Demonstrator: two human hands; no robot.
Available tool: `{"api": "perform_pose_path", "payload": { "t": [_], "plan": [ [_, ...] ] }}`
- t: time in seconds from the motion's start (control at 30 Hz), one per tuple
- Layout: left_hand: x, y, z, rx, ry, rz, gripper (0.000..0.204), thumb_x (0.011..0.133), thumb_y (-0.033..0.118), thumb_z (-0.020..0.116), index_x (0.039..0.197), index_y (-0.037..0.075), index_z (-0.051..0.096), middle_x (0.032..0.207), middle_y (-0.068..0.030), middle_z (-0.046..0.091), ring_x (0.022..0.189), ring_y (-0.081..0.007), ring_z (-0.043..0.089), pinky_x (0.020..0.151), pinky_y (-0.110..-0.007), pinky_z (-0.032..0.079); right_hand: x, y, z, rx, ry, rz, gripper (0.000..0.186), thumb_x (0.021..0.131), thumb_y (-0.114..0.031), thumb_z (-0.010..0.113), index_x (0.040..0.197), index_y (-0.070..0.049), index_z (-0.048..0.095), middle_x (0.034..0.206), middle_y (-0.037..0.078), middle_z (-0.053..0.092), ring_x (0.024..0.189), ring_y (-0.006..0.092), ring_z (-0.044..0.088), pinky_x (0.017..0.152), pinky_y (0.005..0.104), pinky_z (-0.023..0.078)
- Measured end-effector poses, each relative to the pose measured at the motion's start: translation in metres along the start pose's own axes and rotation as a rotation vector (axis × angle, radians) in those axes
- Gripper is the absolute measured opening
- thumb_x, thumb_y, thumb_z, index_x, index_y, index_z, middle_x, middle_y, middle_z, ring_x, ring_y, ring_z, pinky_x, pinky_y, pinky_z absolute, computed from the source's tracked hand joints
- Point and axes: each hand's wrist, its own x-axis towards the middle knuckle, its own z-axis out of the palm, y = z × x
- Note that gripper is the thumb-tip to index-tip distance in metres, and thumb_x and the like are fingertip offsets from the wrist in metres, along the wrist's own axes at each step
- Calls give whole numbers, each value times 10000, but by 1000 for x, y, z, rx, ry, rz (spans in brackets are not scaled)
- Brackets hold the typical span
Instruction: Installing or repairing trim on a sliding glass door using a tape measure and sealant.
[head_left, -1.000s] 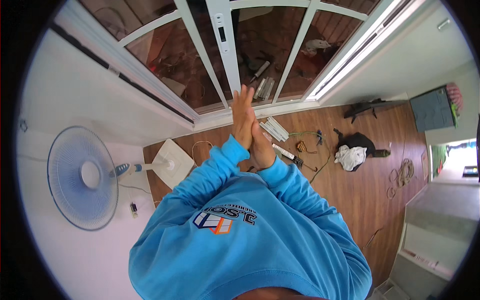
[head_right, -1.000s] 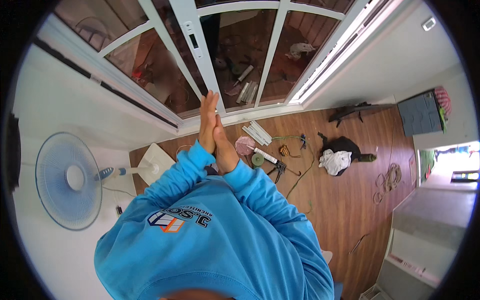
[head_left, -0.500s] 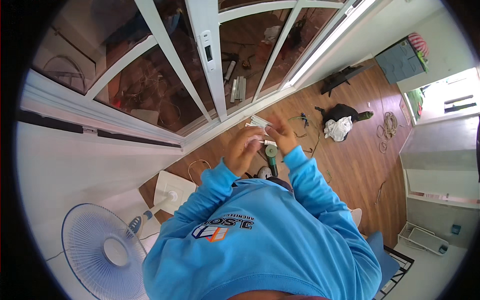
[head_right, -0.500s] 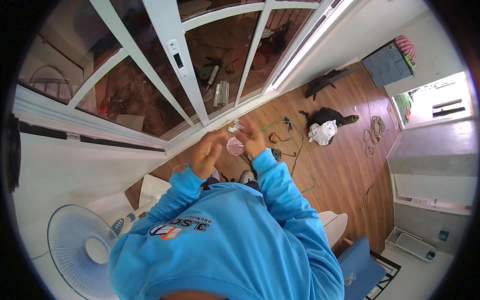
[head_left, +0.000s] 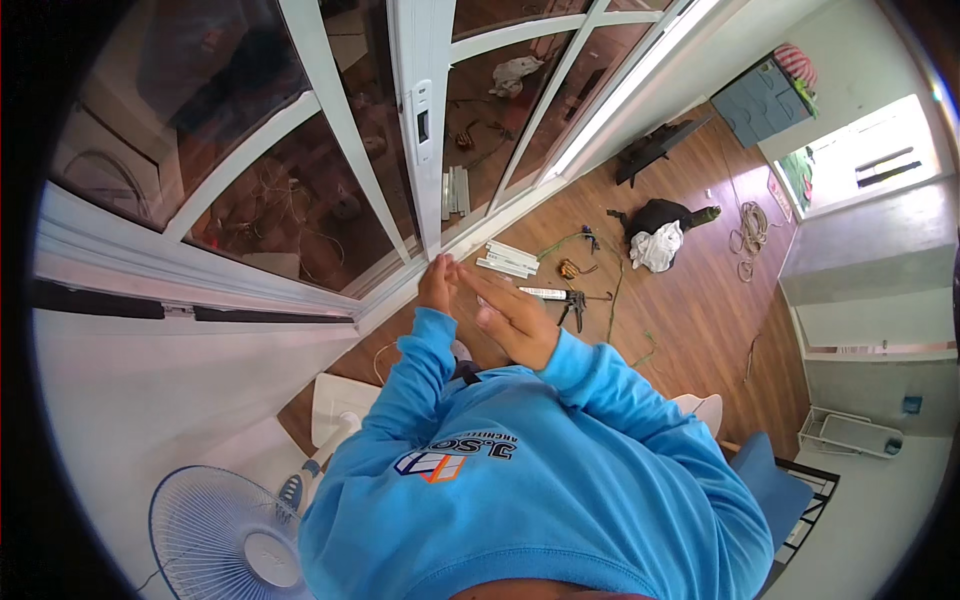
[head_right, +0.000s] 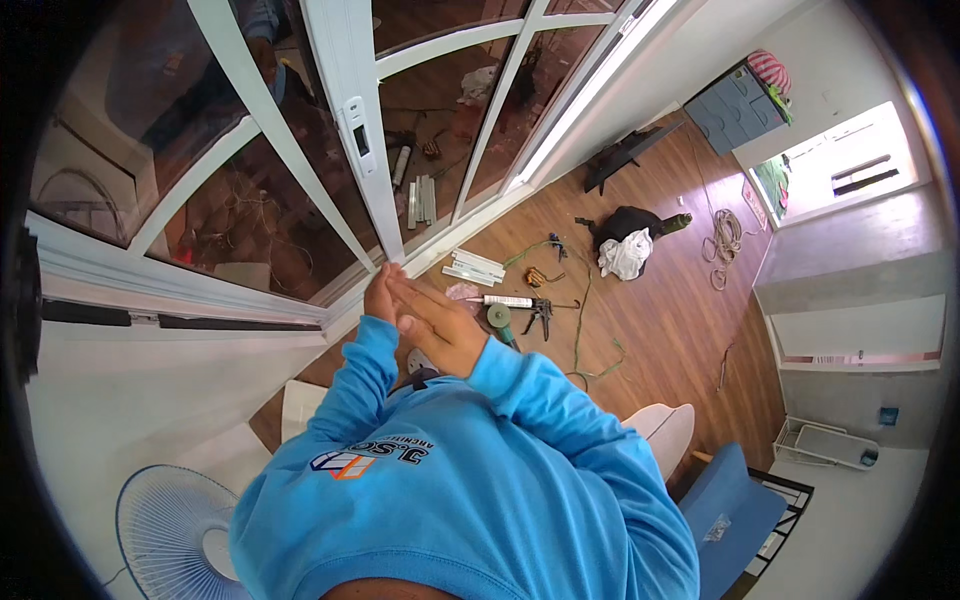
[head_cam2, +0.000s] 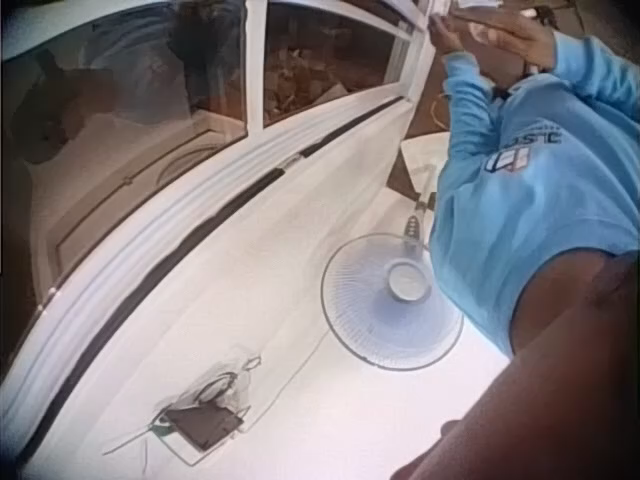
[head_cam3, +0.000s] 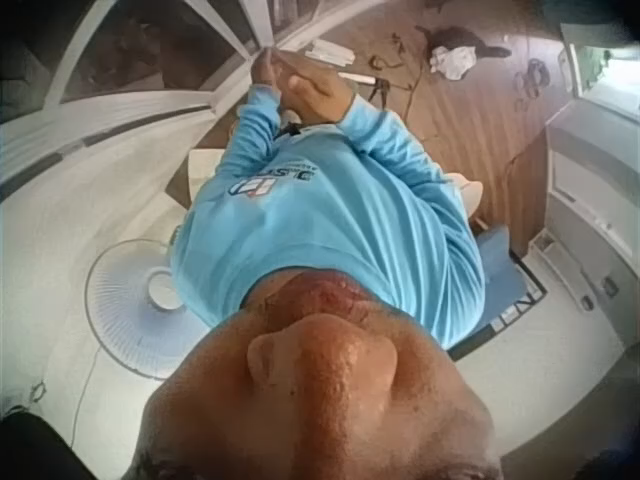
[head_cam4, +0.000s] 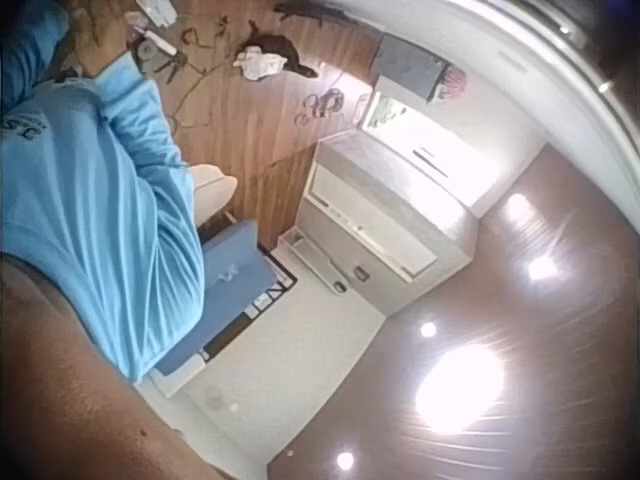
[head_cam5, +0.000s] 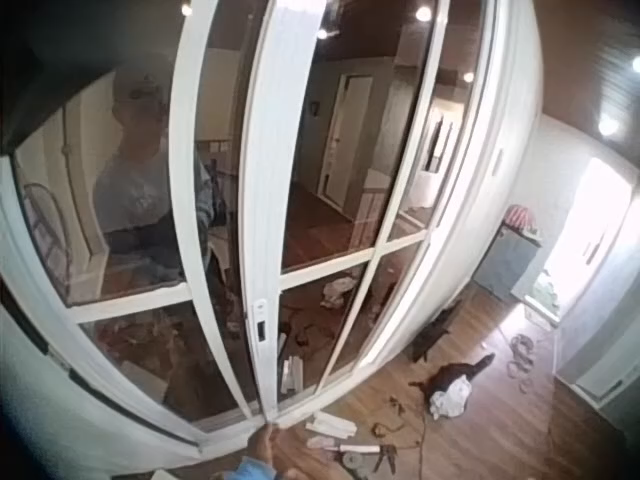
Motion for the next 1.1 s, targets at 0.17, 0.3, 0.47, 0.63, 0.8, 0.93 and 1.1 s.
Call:
{"api": "perform_pose_path", "payload": {
  "t": [0.17, 0.3, 0.47, 0.63, 0.8, 0.93, 1.1],
  "plan": [
    [-87, 107, 51, -1244, -512, -405, 635, 967, 538, 320, 1256, 19, 542, 1277, -204, 532, 1146, -340, 515, 1026, -461, 385, 9, 88, 33, -507, -26, -244, 503, 976, -297, 435, 1361, 26, 414, 1366, 239, 449, 1261, 374, 437, 1064, 438, 322],
    [-79, 61, 0, -1109, -287, -364, 554, 961, 522, 350, 1141, 45, 566, 1185, -156, 575, 1032, -301, 540, 939, -456, 419, 24, 91, 30, -246, -251, 164, 393, 886, -256, 581, 1218, -47, 582, 1114, 211, 627, 1025, 385, 599, 914, 427, 470],
    [-86, -2, -92, -795, 308, -366, 478, 934, 542, 434, 1174, 144, 549, 1144, -35, 613, 1023, -201, 549, 885, -381, 419, 73, 86, -17, -295, 235, 28, 434, 815, -158, 686, 1223, -50, 584, 1035, 182, 649, 886, 297, 644, 742, 361, 518],
    [-140, -74, -146, -472, 550, -488, 518, 901, 582, 466, 1194, 161, 536, 1147, -12, 595, 1043, -197, 526, 883, -402, 408, 160, 57, -75, -152, 555, -302, 570, 803, -177, 701, 1332, -115, 499, 1091, 151, 600, 928, 261, 612, 724, 322, 507],
    [-203, -99, -133, -105, 574, -822, 580, 915, 563, 439, 1327, 155, 467, 1251, -18, 577, 1049, -216, 557, 885, -413, 417, 192, 51, -99, -255, 510, -272, 603, 808, -177, 671, 1370, -202, 452, 1137, 173, 536, 926, 344, 593, 800, 404, 503],
    [-252, -121, -131, -22, 581, -960, 514, 927, 487, 481, 1255, 91, 490, 1231, -68, 580, 1020, -254, 576, 764, -432, 479, 207, 65, -99, -332, 504, -388, 606, 819, -185, 648, 1384, -246, 437, 1115, 170, 526, 930, 343, 584, 801, 416, 508],
    [-283, -129, -119, -113, 737, -881, 384, 895, 427, 549, 1117, 114, 533, 898, -44, 615, 653, -179, 527, 560, -379, 383, 217, 73, -96, -339, 464, -390, 618, 807, -165, 638, 1384, -263, 438, 1032, 144, 525, 911, 326, 579, 785, 422, 513]
  ]
}}
